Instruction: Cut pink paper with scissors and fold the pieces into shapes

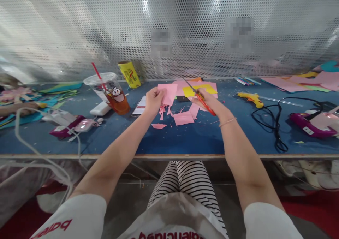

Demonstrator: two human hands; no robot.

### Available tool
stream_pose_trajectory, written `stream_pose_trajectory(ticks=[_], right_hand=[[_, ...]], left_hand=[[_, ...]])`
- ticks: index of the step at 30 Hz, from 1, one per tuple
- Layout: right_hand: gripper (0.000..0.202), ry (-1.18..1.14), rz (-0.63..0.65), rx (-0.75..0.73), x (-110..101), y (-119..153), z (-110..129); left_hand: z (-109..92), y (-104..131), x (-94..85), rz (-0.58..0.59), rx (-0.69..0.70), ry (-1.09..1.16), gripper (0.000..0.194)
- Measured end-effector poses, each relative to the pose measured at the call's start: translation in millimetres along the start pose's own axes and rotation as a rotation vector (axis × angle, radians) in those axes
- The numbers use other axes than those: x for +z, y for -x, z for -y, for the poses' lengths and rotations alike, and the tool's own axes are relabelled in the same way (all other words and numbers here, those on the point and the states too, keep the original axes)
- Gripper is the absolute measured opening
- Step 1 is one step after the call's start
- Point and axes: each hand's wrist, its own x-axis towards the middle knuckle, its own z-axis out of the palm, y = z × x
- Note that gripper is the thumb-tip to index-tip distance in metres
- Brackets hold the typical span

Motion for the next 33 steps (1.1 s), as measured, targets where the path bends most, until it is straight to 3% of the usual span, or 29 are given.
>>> stream_pose_trajectory(ticks=[5, 9, 14, 28, 33], right_hand=[[0.033, 0.061, 0.203, 0.022, -19, 11, 3], [0.031, 0.059, 0.254, 0.085, -16, 14, 12], [0.028, 0.060, 0.339, 0.043, -10, 14, 18], [0.027, -0.019, 0.304, 0.119, -5, 12, 17], [0.034, 0.100, 0.270, 0.017, -7, 13, 21]], left_hand=[[-1, -1, -3.7, 0.019, 0.049, -0.073, 0.032], [2, 1, -0.8, 0.040, 0.034, -0.071, 0.028], [7, 5, 3.7, 0.096, 0.035, -0.081, 0.029], [6, 7, 5.6, 0.102, -0.099, 0.048, 0.029], [10, 5, 5.1, 0.145, -0.085, 0.021, 0.030]])
